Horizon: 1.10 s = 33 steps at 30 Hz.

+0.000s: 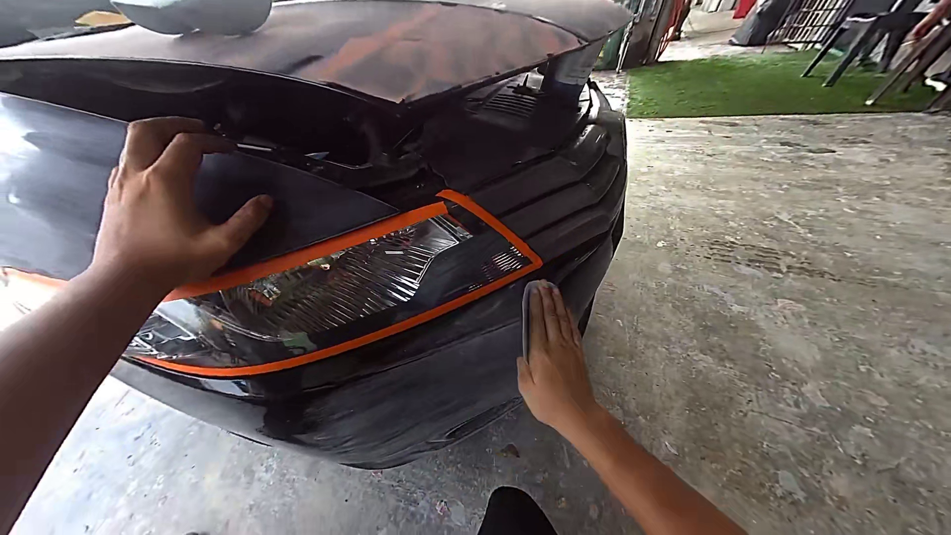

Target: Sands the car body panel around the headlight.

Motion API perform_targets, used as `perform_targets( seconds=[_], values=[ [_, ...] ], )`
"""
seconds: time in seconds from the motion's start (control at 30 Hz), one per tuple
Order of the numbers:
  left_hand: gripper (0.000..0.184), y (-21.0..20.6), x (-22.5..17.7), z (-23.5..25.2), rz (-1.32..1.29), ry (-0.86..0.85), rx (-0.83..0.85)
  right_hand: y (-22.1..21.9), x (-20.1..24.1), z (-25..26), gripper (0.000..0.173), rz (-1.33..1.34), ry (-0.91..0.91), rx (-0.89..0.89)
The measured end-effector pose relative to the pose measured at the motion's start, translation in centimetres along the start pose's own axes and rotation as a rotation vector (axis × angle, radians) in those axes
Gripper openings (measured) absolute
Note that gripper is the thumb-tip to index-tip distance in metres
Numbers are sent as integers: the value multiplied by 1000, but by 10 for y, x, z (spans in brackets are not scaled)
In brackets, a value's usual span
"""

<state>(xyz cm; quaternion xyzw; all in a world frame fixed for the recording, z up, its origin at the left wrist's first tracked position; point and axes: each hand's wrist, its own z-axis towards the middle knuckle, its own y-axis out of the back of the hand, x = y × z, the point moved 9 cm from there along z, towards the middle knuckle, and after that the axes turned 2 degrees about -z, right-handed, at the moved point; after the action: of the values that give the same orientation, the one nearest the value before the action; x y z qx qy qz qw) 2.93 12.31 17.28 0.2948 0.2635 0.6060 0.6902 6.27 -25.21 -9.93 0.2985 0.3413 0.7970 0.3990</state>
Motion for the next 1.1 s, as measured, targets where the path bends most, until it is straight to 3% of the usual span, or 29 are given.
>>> perform_targets(
  seconds=[0.13, 0.2, 0.27, 0.37, 0.43, 0.53, 0.6, 0.7, 0.9, 0.97, 1.1],
  values=[
    [76, -4, 3, 3, 2, 17, 2, 1, 163, -24, 89, 214, 277, 40],
    [76, -4, 4, -1, 3, 39, 2, -2, 204, -30, 90, 262, 501, 125],
    [75, -1, 6, -3, 9, 53, -1, 1, 183, -20, 88, 289, 712, 112],
    [78, -2, 6, 2, 15, 39, 12, 5, 89, -5, 96, 194, 939, 134],
    [79, -4, 8, 5, 16, 30, 19, 9, 64, 5, 94, 141, 1100, 174],
    [77, -7, 12, 3, 13, 49, 13, 9, 143, 9, 74, 148, 1358, 271],
    [76, -5, 14, 3, 14, 66, -3, 3, 221, 9, 75, 155, 1479, 274],
    [73, -5, 14, 2, 16, 92, -4, 3, 270, 14, 77, 122, 1502, 179],
    [78, -8, 14, 6, -4, 69, 21, 3, 169, 19, 69, 143, 1343, 84],
    [79, -10, 16, 4, 5, 84, 53, 3, 195, 13, 66, 139, 1336, 67],
    [77, -5, 17, 4, -6, 105, 11, -1, 296, 9, 62, 151, 1266, 106]
  ],
)
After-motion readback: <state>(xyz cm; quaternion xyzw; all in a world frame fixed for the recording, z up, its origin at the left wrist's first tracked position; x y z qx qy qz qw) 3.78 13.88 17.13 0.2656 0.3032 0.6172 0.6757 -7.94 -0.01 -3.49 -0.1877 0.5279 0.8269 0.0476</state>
